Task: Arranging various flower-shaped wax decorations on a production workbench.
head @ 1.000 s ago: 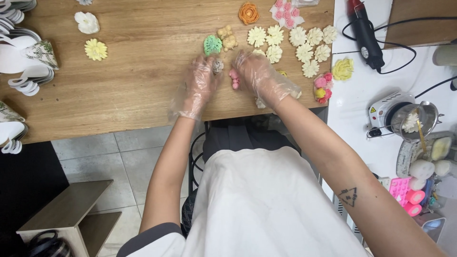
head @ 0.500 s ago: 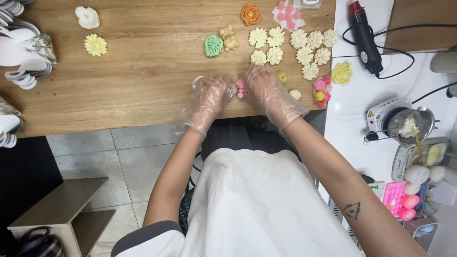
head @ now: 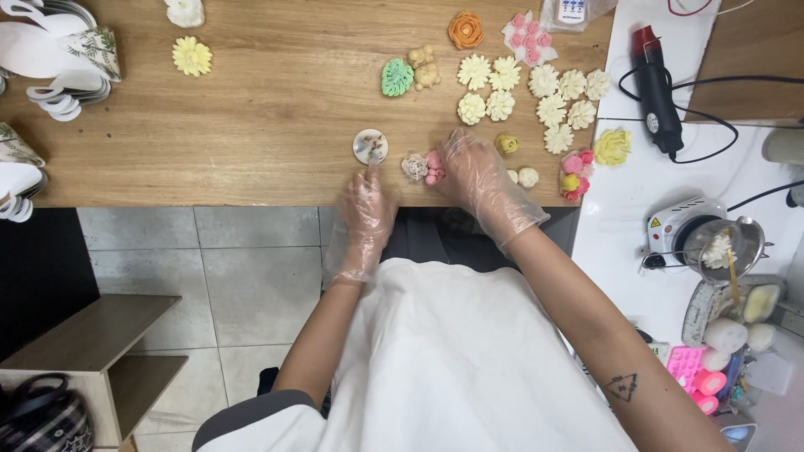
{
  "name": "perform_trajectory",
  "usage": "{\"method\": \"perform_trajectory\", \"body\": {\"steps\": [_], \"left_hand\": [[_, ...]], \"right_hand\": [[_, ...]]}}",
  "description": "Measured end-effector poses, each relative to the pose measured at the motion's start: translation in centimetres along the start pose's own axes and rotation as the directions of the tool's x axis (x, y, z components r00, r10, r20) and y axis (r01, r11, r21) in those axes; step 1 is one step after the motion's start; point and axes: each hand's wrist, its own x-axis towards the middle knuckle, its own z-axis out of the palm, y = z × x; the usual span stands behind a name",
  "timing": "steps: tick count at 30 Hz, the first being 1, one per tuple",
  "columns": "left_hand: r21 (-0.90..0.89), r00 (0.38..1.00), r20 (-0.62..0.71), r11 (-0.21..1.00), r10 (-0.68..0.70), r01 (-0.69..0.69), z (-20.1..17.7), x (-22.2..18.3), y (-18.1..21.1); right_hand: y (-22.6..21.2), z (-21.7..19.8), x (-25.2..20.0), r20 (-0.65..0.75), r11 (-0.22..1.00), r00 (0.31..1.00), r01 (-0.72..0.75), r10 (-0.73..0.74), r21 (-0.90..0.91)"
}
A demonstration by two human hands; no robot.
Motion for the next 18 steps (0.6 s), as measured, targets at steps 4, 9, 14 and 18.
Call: {"method": "perform_trajectory", "body": {"steps": [4, 9, 14, 18], "left_hand": [[-0.060, 0.991, 0.069, 0.991, -0.115, 0.120, -1.5, 1.0, -0.3], [-0.061, 0.999, -0.041, 0.998, 0.012, -0.014, -1.4, 2.6, -0.5], [-0.117, 0.960, 0.057, 0.957, 0.274, -0.266, -0.3, 3.7, 0.3], [-0.131, 0.947, 0.088, 0.946, 0.308, -0.296, 1.6, 4.2, 0.0]], "right_hand": [[-0.4, 0.4, -0.2, -0.011, 0.996, 0.998, -0.058, 0.059, 0.067], [-0.3, 1.7, -0.7, -0.150, 0.993, 0.985, -0.074, 0.087, 0.087], [0.5, 1.6, -0.9, -0.154, 0.994, 0.987, -0.029, 0.045, 0.102], [0.6, 1.3, -1.0, -0.221, 0.993, 0.975, 0.001, 0.026, 0.119]]}}
